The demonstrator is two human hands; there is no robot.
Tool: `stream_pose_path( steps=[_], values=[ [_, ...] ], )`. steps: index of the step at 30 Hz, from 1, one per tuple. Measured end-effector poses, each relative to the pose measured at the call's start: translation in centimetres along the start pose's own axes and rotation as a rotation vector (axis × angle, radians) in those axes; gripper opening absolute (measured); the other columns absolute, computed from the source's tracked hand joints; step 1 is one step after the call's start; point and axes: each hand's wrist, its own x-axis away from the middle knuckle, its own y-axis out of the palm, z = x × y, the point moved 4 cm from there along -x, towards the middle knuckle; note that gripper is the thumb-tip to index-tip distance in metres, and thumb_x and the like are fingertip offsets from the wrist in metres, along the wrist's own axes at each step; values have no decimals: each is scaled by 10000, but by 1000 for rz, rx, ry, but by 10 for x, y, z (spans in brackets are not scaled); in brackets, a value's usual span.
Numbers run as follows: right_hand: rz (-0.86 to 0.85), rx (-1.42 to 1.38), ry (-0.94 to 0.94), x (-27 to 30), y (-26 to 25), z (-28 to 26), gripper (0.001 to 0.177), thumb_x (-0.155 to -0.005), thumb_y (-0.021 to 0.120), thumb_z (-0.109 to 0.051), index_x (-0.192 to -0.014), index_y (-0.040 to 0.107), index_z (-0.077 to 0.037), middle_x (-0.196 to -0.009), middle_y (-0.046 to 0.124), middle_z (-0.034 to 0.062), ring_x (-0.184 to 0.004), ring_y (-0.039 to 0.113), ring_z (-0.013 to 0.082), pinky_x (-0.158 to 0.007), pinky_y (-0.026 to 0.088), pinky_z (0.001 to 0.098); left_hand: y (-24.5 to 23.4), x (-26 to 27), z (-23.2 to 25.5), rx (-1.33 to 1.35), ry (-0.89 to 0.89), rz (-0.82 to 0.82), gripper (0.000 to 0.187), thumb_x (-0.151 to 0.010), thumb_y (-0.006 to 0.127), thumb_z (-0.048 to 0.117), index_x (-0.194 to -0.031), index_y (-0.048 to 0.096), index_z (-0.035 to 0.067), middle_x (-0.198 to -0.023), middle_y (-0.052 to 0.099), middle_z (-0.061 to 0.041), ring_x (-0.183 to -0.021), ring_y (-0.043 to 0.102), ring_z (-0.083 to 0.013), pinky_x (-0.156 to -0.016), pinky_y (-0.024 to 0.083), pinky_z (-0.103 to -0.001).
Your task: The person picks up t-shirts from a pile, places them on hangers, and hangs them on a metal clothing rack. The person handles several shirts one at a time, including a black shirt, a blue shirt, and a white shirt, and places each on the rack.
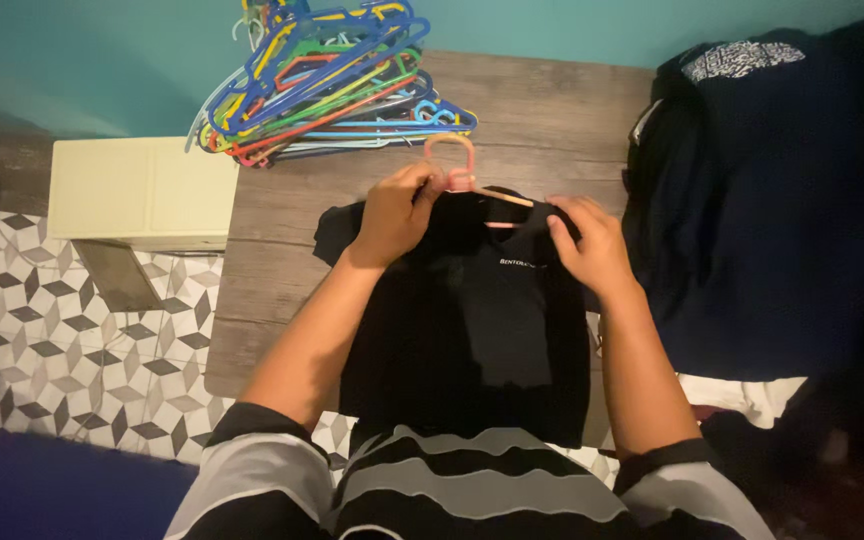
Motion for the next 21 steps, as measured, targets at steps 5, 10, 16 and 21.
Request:
stream_pose_path(
  steps=[5, 10, 16, 21],
  values=[
    [-62, 83, 23, 4, 1, -4, 145, -947, 722, -43, -1084, 706, 1, -1008, 714, 175, -932, 689, 371, -833, 549, 417, 2, 6, 14, 33, 69, -15, 157, -1053, 602, 197, -997, 654, 60, -927, 687, -161, -865, 669, -399, -732, 520, -447],
    [-38, 61, 0, 15, 8, -28, 128, -943, 712, -45, -1062, 694, -4, -963, 690, 171, -894, 674, 373, -798, 542, 416, 5, 18, 29, 40, 112, -72, 116, -1013, 608, 172, -998, 648, 64, -944, 690, -157, -883, 672, -397, -745, 526, -447],
    [-3, 54, 37, 32, 12, -52, 111, -974, 698, -38, -1081, 689, -8, -960, 672, 172, -866, 661, 364, -770, 529, 395, -15, 35, 33, 49, 195, -122, 163, -1026, 641, 217, -1054, 654, 57, -970, 695, -166, -892, 682, -394, -758, 536, -442],
    [71, 26, 88, 41, -6, -73, 93, -991, 696, -40, -1075, 701, -1, -977, 702, 166, -809, 675, 320, -720, 527, 367, -49, 60, 13, -120, 204, -48, 244, -1021, 597, 229, -1163, 660, 41, -1054, 704, -184, -992, 659, -413, -847, 514, -483]
  ],
)
